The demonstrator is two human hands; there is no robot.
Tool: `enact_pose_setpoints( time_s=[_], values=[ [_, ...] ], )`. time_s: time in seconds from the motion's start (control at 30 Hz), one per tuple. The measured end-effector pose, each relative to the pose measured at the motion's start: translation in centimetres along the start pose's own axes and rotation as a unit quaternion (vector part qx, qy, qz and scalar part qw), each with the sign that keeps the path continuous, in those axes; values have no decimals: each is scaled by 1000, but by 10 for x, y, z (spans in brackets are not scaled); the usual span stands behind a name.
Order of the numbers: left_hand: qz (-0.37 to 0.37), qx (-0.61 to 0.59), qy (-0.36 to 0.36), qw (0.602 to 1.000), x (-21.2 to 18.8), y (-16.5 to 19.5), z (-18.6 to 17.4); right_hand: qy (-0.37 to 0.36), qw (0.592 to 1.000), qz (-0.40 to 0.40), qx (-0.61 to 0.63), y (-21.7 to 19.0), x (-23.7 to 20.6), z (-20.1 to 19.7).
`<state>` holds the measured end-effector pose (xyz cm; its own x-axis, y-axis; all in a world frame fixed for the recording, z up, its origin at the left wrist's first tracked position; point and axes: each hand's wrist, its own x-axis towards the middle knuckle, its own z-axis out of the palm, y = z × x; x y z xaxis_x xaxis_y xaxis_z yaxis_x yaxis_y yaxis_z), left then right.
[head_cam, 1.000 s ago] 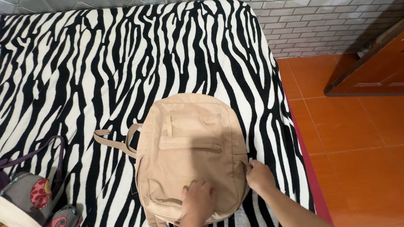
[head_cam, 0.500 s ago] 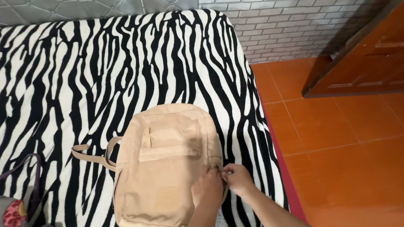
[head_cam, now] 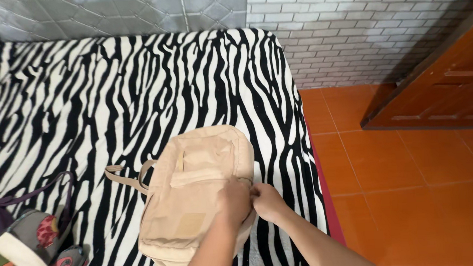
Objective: The person opens a beige backpack on a bed, places items including an umbrella, a wallet and papers into its compartments, and zips the pockets closed. They then handle a black bag and a toy figure on the bed.
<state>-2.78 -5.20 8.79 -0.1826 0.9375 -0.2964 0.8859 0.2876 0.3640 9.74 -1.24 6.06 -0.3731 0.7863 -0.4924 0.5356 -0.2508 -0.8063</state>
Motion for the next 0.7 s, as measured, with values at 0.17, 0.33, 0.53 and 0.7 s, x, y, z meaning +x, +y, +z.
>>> enact_pose_setpoints(
  time_s=[0.17, 0.33, 0.53, 0.7],
  values=[
    [58, 96, -18, 994, -10, 2, -53, -46, 996, 60, 38, -59, -25, -1],
    [97, 127, 19, 987, -26, -6, -91, 57, 927, -212, -303, -99, -39, -14],
    [16, 36, 49, 998, -51, -32, -106, -1, 859, -352, -372, -124, -24, 1],
    [16, 69, 39, 997, -69, -47, -91, -83, 833, -279, -471, -109, -28, 25]
  ],
)
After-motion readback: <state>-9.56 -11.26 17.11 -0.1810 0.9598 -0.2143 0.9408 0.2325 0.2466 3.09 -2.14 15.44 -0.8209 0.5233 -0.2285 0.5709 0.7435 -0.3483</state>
